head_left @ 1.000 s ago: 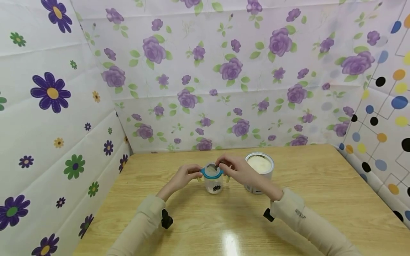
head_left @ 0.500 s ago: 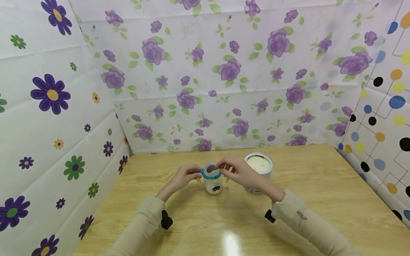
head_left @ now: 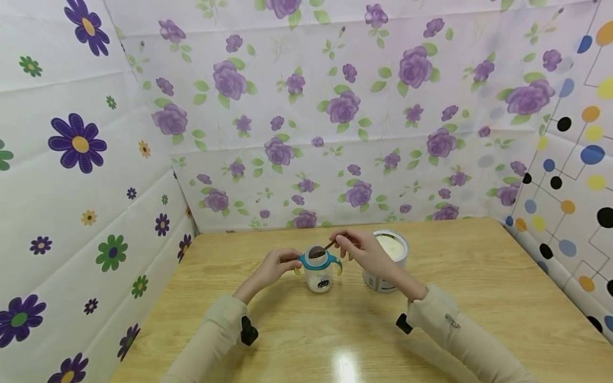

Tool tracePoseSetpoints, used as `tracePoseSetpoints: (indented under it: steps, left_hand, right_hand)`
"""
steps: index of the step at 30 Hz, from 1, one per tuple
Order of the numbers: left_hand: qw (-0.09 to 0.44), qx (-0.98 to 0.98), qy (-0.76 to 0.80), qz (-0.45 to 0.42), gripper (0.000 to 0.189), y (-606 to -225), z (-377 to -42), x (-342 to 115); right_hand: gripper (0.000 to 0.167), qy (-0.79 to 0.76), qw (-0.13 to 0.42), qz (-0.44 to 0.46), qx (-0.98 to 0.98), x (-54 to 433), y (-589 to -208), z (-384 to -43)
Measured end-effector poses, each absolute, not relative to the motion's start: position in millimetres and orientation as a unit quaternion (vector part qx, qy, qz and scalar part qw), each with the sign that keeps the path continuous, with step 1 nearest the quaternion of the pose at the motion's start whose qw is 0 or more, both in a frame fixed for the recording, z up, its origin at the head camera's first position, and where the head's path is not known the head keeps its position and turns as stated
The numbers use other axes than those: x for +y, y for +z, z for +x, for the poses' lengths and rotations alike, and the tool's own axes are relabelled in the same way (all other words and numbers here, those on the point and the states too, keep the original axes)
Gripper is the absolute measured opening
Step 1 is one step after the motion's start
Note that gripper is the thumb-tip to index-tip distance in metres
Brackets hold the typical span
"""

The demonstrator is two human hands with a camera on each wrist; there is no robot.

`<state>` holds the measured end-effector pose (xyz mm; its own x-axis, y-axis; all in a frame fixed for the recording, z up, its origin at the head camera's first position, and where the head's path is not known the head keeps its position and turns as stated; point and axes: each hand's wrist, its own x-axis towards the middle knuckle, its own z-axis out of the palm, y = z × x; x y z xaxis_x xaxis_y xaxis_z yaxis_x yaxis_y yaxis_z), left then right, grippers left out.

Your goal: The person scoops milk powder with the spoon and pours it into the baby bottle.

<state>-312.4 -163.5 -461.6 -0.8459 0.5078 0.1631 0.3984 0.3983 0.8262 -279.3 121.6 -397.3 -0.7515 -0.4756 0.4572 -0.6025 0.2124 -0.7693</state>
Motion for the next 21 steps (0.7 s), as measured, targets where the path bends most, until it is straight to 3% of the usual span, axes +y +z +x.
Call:
tracePoseSetpoints:
  steps: [13,21]
  left_hand:
    - [0.033,0.846,0.464,0.262,0.022,-460,-306,-162]
    - [0.038,0.838,0.466,0.279,0.022,-443,-299,-159]
  right_hand:
    - [0.027,0.610,0.048,0.222,-0.759,124,-384,-276]
    - [0.035,0.680,0.027,0.131,-0.720,132,-390,-296]
